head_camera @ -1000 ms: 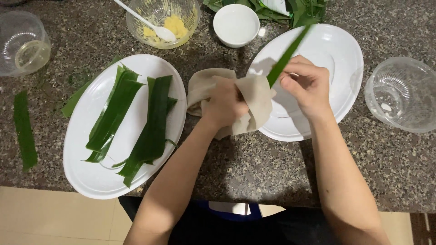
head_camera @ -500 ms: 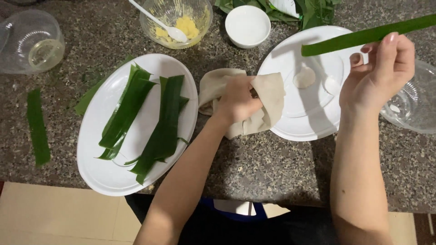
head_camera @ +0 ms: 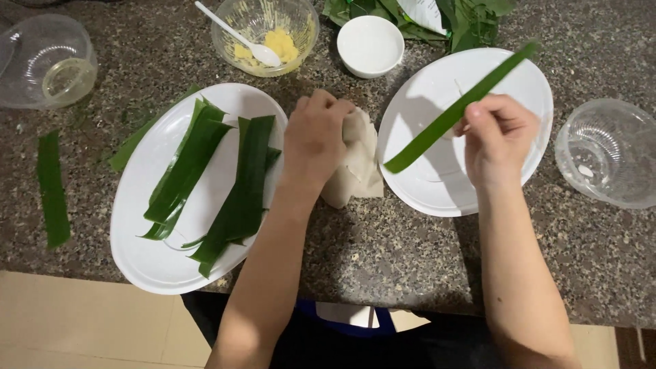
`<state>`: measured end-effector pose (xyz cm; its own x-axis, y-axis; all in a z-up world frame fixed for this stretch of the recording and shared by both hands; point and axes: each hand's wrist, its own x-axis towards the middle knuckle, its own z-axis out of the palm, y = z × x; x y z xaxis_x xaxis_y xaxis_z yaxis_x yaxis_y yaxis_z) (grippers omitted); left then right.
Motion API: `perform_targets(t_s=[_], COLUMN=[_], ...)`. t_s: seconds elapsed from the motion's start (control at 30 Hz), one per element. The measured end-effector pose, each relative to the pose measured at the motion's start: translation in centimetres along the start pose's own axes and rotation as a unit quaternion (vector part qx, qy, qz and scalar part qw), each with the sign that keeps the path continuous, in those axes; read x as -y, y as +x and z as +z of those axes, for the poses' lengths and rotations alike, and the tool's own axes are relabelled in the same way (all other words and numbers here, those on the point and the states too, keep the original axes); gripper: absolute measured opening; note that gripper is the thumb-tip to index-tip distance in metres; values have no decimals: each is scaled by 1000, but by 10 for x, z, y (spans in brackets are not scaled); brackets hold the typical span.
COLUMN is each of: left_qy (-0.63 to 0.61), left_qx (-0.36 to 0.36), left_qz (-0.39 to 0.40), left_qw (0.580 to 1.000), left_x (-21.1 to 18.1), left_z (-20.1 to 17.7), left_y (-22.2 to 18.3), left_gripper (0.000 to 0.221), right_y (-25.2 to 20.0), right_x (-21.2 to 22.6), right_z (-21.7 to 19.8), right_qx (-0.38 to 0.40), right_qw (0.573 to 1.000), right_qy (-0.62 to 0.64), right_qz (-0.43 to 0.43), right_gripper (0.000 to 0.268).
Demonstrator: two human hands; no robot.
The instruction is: The person cleans long green leaves with a cloth and then tears them into thin strips by hand.
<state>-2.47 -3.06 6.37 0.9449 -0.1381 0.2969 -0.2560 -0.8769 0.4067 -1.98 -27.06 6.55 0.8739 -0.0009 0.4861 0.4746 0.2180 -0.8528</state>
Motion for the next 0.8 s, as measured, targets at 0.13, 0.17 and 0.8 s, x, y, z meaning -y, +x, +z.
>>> perform_targets(t_s=[0.13,0.17,0.8], left_qy=[-112,-204,-541], left_qx=[59,12,-45], left_qz=[41,74,77], left_qw=[991,976,837], left_x=[-10,-12,-41], left_z=[-18,-20,-14], left_y=[-4,-6,-9], left_gripper=[57,55,10], right_y=[-5,-6,-7], right_x=[-14,-8,9], right_z=[5,10,21], right_qx=[20,56,174], right_qw=[1000,998,979], right_qy=[2,-13,-104], right_qz=[-16,-16,24], right_gripper=[9,8,8])
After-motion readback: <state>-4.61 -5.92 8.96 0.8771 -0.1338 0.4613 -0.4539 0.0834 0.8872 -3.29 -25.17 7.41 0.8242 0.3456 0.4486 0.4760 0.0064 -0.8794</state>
